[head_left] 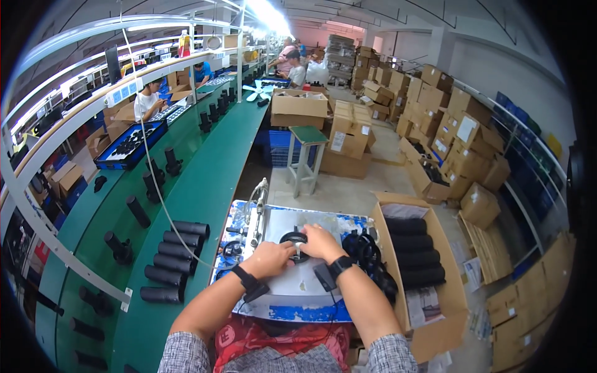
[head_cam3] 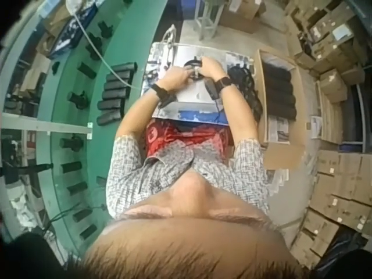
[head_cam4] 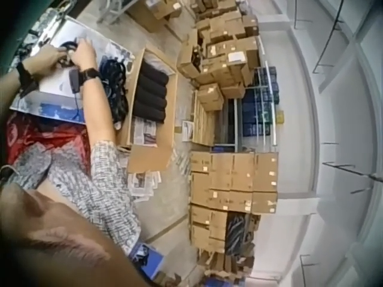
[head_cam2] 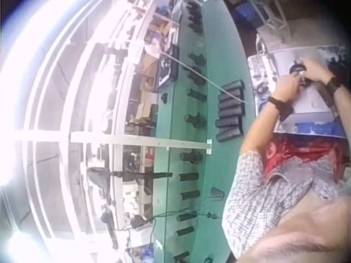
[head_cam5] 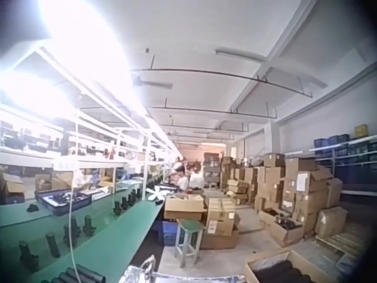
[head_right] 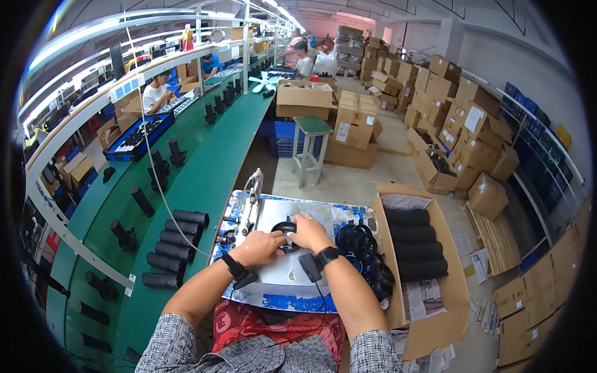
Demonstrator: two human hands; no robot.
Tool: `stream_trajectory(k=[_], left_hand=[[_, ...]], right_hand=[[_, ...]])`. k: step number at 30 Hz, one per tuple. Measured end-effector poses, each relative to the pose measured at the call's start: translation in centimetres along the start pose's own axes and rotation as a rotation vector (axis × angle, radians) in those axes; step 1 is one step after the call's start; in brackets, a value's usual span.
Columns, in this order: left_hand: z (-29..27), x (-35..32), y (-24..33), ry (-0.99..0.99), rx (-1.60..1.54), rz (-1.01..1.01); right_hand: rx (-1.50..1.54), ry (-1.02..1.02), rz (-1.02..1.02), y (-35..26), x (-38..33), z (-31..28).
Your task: The person picks up a base, places it on the machine, and then retrieves a cylinder from a conveyor belt to fit onto it. They remove the assembled unit, place it in a box, and repeat the process.
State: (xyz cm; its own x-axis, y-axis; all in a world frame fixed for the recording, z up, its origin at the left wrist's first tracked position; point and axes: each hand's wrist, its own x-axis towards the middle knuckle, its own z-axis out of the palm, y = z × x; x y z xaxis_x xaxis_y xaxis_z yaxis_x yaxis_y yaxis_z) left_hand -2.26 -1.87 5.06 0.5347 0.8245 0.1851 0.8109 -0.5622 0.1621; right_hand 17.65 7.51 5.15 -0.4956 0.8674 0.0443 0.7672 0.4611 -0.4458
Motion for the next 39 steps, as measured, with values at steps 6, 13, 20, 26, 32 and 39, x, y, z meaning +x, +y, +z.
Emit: stream_trajectory(k=[6,13,20,26,32,39], left_hand=[[-0.3,1.5,-0.3,-0.032,-0.114,0.079],[1.1,1.2,-0.8,-0.024,-0.123,0.025],[1.4,0.6,-1.0,0.051,-0.177,0.060],[-1.1,-4.5,2.5,0.409,-0.046,0.056],[-9.7,-19.5,-9.0,1.065,-0.049,-0.235],[-9.5,-24.4,-37.1,0.575,0.422,-0.948]], right_hand=[[-0.406,-0.084,0.182,-2.1,2.1,0.5],[-0.338,0.080,0.111,-1.5,1.8,2.1],[-0.347,0.060,0.135,-1.6,2.0,1.8],[-0.204,0.004,-0.039,0.5,0.4,0.1],[0.247,0.384,-0.108,-3.9,-11.7,2.7],[0.209,0.242,-0.279,-8.6,-12.1,5.4]])
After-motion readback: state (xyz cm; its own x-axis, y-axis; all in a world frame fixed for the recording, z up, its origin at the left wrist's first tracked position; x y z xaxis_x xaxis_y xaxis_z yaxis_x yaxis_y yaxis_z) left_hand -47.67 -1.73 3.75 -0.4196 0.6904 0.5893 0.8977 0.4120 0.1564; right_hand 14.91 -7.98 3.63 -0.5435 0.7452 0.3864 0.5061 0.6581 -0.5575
